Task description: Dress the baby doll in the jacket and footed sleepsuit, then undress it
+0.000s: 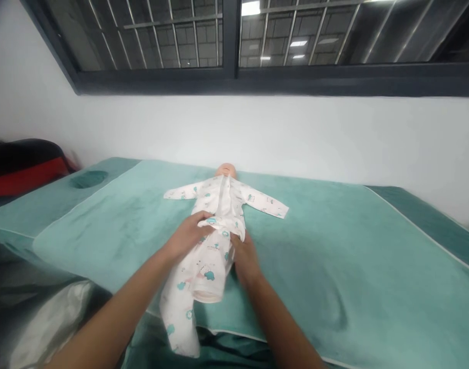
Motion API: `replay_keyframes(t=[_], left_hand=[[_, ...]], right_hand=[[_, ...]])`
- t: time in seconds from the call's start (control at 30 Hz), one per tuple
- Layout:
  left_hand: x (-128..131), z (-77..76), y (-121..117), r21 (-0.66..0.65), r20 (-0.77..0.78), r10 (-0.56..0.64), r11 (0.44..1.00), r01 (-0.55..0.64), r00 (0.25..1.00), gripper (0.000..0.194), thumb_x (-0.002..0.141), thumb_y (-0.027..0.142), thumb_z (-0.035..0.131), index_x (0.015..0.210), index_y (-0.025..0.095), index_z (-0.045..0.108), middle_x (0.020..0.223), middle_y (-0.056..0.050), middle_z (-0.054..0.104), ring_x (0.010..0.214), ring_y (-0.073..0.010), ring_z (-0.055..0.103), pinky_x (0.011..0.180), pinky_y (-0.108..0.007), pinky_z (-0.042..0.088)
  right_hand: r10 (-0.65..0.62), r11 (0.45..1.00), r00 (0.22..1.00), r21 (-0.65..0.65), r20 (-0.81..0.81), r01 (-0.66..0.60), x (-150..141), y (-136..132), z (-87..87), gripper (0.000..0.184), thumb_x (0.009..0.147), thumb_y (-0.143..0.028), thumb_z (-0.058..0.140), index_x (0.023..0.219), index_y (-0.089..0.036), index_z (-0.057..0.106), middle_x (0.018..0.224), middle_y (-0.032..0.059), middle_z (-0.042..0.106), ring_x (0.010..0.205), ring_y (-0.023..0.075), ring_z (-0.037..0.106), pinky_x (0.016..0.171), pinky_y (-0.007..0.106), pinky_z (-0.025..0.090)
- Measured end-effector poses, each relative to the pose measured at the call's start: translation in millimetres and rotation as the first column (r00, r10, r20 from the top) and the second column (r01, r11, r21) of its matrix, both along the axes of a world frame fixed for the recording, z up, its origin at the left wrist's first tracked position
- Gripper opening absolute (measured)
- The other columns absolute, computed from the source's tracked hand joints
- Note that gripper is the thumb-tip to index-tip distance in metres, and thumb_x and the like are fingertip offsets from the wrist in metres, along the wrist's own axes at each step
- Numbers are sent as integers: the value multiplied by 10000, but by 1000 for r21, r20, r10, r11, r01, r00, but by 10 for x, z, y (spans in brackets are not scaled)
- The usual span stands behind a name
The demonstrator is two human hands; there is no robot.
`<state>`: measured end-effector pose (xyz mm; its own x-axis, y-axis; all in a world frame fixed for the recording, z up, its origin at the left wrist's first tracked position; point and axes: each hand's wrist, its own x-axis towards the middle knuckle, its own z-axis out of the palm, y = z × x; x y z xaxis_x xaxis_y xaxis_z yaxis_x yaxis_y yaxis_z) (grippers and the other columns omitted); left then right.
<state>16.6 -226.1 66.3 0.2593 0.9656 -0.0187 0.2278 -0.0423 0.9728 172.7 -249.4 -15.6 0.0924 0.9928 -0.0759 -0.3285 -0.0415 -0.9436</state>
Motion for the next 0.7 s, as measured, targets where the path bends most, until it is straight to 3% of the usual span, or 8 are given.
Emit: replay_keyframes(t=[0.07,0.17,0.27,0.37,0.43,0.5,0.57,0.7], left_hand=[[-21,-4,24,50,-2,-40,998,40,999,164,744,269,589,882,186,620,924,-10,641,858,-186,580,730,-271,423],[-34,-46,127,120,-18,0,993,2,1000,165,745,256,580,885,188,632,936,-11,653,893,-196,586,792,-284,420],[-2,-121,289,206,-44,98,975,-87,994,123,737,219,566,840,186,624,911,-11,649,904,-198,583,827,-290,411],[-3,-160,384,231,-70,169,962,-149,983,106,737,219,579,830,185,619,914,-15,645,920,-202,577,823,-289,401],[-80,-131,374,172,-132,95,983,-71,987,107,740,269,619,803,183,620,884,-12,641,879,-201,576,770,-282,402],[-224,-70,328,28,-157,-92,995,98,983,187,754,362,648,798,180,634,875,-18,645,836,-200,580,710,-275,406],[-396,-17,281,-134,-63,-250,962,240,966,267,765,431,661,844,176,655,892,-33,653,811,-194,587,685,-272,417],[-637,-46,265,-232,272,-238,924,304,932,285,766,415,698,890,164,643,805,-27,629,702,-143,566,671,-260,424]], right_hand=[[32,999,999,-4,6,-32,11,27,33,499,787,-434,637,1223,-197,586,1075,91,700,953,280,641,801,395,503],[-37,998,981,50,192,28,89,121,54,418,802,-411,596,1172,-218,604,1098,61,684,968,258,614,803,367,483],[-139,988,871,131,471,86,220,293,56,302,789,-377,573,1040,-219,633,1037,33,679,943,239,585,818,353,449],[-130,988,754,146,644,46,366,460,59,198,776,-354,550,900,-216,619,888,9,664,848,225,569,783,343,427],[-86,989,734,148,674,-19,457,529,54,168,766,-324,541,872,-215,612,851,0,650,825,216,565,768,326,419],[-42,984,739,156,673,-86,534,563,37,158,755,-294,535,863,-211,616,846,-1,644,828,209,565,762,308,414],[-10,981,739,151,674,-125,591,575,17,156,755,-289,540,861,-207,620,853,1,645,832,207,565,758,299,409],[132,960,706,89,696,-267,659,567,54,212,789,-339,568,935,-203,640,945,13,664,887,216,578,785,303,409]])
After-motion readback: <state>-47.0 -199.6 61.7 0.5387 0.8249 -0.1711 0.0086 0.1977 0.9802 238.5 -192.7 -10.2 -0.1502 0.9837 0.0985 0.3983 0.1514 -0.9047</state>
